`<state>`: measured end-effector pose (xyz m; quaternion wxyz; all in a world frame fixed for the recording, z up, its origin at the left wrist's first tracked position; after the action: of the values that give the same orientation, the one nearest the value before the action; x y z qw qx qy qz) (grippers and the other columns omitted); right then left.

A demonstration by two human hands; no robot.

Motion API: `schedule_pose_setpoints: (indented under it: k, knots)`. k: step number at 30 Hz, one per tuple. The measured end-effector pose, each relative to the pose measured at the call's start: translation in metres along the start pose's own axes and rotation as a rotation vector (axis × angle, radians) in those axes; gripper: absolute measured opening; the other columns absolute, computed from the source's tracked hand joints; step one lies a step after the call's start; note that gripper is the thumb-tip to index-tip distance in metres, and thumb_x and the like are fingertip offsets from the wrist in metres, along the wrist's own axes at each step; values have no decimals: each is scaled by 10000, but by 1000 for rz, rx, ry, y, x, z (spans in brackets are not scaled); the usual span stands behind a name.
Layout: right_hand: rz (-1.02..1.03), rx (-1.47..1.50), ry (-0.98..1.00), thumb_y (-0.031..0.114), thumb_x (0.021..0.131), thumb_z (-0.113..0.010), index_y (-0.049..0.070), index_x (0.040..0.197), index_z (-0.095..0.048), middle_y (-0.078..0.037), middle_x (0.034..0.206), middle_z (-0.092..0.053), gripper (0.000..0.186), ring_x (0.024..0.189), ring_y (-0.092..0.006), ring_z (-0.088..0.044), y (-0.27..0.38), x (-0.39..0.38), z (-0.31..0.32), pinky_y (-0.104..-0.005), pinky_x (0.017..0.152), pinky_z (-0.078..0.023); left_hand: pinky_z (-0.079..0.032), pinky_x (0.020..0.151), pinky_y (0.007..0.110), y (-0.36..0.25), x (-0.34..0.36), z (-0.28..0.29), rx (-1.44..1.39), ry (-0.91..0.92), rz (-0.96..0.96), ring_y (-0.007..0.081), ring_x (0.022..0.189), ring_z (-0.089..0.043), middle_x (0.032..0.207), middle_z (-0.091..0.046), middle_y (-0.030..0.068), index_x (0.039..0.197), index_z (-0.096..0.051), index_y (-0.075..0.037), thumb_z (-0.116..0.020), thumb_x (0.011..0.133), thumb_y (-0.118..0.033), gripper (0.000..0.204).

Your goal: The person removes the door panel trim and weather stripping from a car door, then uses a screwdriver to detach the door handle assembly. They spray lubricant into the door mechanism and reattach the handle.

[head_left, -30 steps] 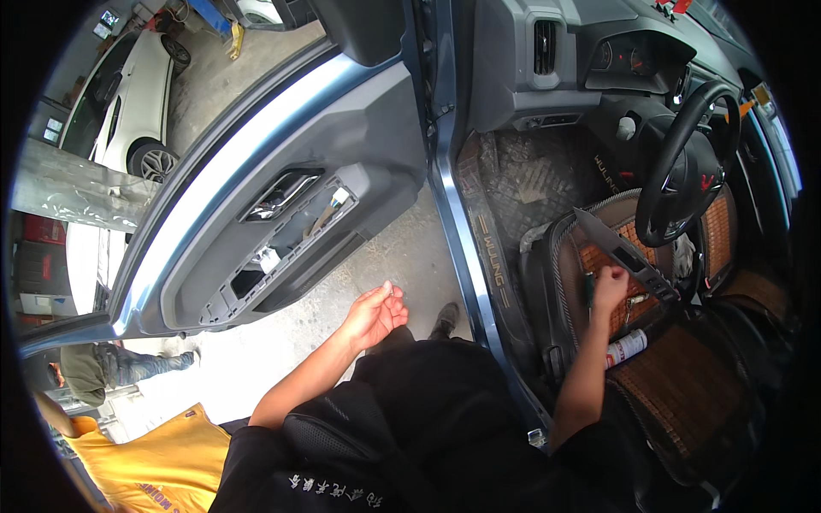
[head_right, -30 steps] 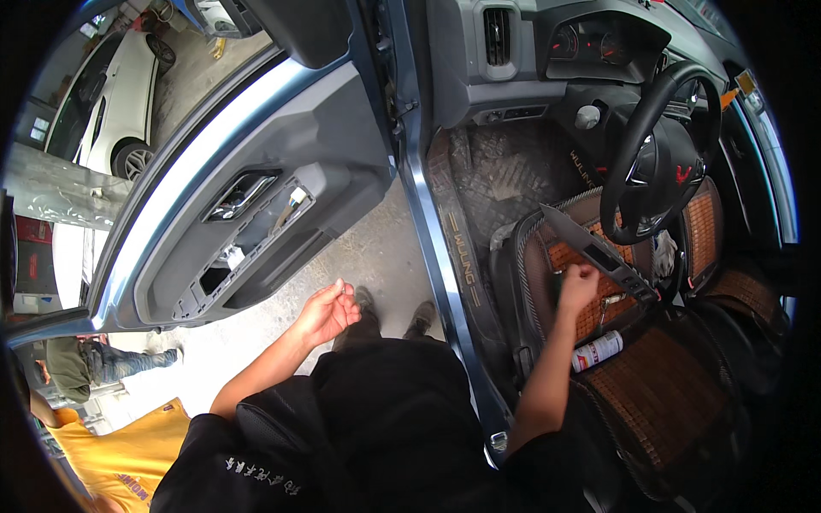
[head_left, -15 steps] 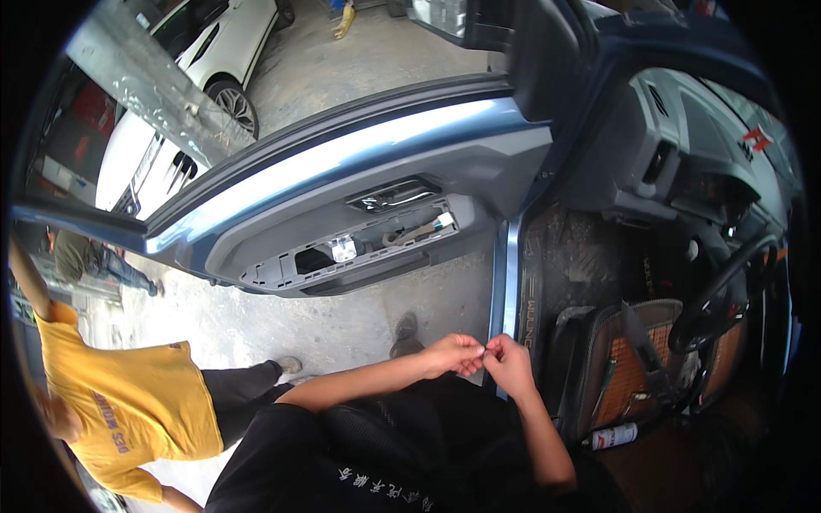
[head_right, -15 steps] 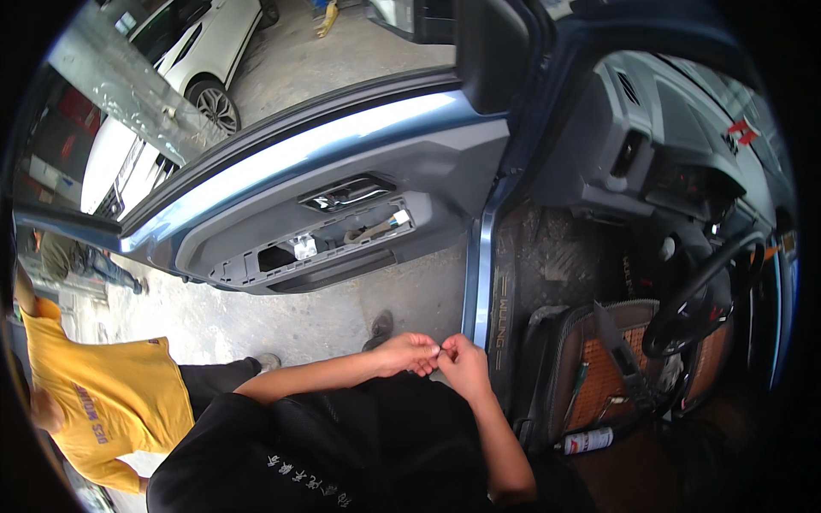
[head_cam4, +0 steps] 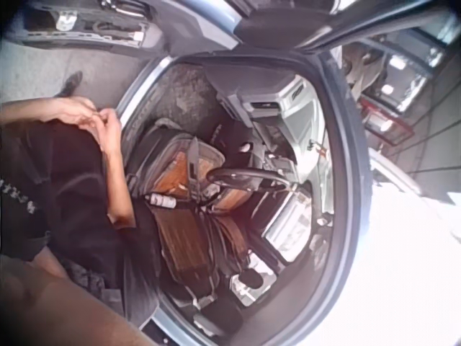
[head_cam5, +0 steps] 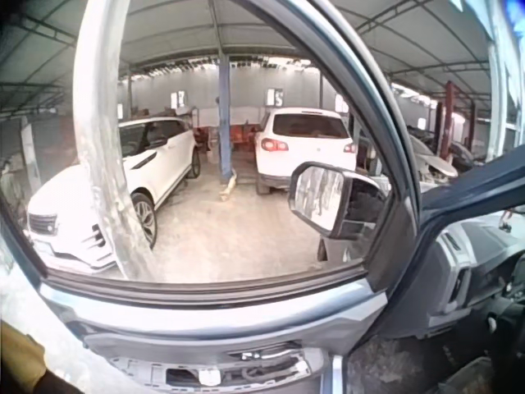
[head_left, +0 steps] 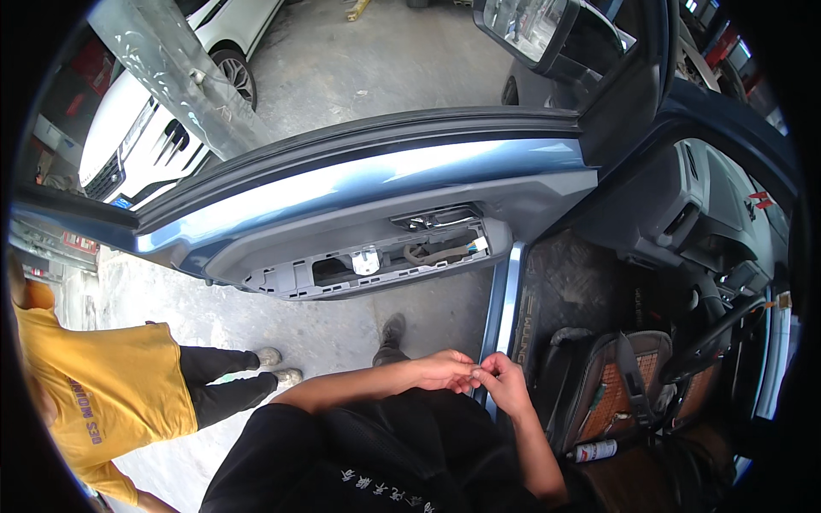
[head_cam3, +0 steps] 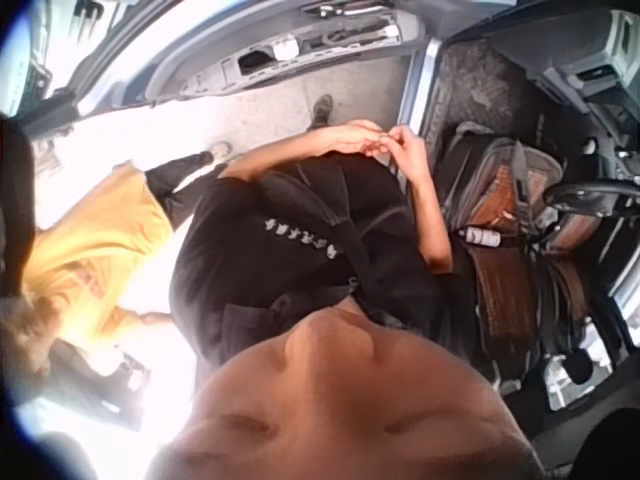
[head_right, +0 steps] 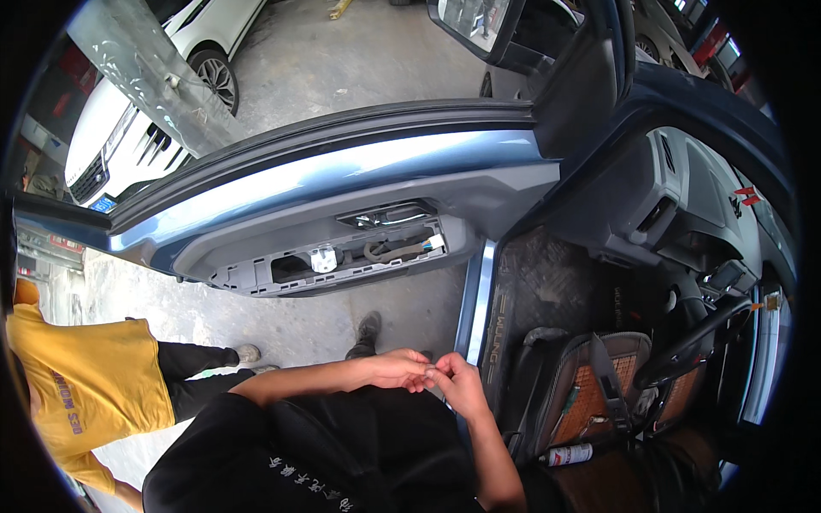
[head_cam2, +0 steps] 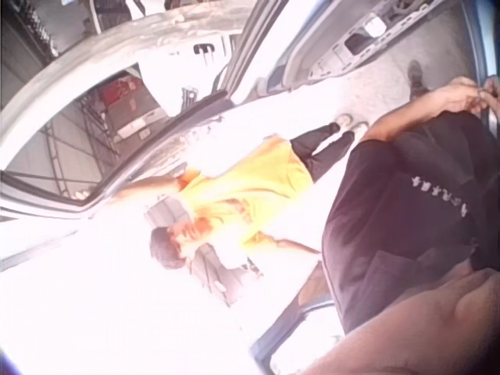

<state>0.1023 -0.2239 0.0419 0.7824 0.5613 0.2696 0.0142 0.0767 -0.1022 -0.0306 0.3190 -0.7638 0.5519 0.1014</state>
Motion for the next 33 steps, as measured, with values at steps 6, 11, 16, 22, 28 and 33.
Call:
schedule_pose_setpoints:
  k: [6,11,16,22,28,33]
  knots:
    - [-1,84,-215,150,824,-726,33,944,-621,-5,784,-622,198,718,-77,-558,-46,-7,32,-255,644,-468,-494,609,258,-14,-8,6,11,20,14,143,689,-625,810,-657,54,967,-627,-59,-602,952,-247,191]
    - [-594,-885,-1172,236,819,-654,14,1295,-435,-249,1271,-501,569,1151,-422,-501,-155,-98,229,-510,937,-439,-520,578,271,-49,-19,43,-163,-169,-136,164,653,-648,796,-677,61,971,-636,-47,-587,955,-198,159]
    - [-810,-774,-944,242,823,-602,115,1397,-383,-208,1339,-479,628,1228,-432,-459,-257,-121,279,-500,1001,-426,-531,600,267,-84,-31,34,-123,-251,-194,178,687,-654,854,-683,87,997,-619,-36,-558,957,-160,144]
    - [-759,-862,-920,171,849,-540,128,1244,-500,-174,1212,-571,399,1073,-413,-578,-277,-115,288,-529,868,-480,-530,606,261,-103,-34,16,-46,-290,-206,171,690,-644,811,-680,59,965,-608,-56,-560,947,-187,141]
    - [-619,-790,-1277,258,891,-609,110,1280,-526,-182,1209,-586,425,1101,-378,-586,-245,-175,300,-488,888,-486,-516,628,281,-96,-28,10,-28,-316,-200,166,686,-626,777,-657,48,929,-594,-65,-523,937,-178,134]
    - [-304,-279,-1802,259,903,-655,24,1190,-563,-149,1117,-628,382,923,-266,-645,-137,-240,268,-378,784,-536,-530,677,315,-88,-22,4,-12,-364,-189,205,735,-630,829,-661,77,860,-568,-60,-478,916,-166,150]
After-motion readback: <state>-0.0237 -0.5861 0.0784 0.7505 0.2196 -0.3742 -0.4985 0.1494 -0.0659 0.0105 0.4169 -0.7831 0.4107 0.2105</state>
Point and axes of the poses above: each hand's wrist, its own x-axis towards the middle knuckle, its own z-axis out of the back of the hand, y = z × x, the point moved 6 cm from there along x, towards the middle knuckle
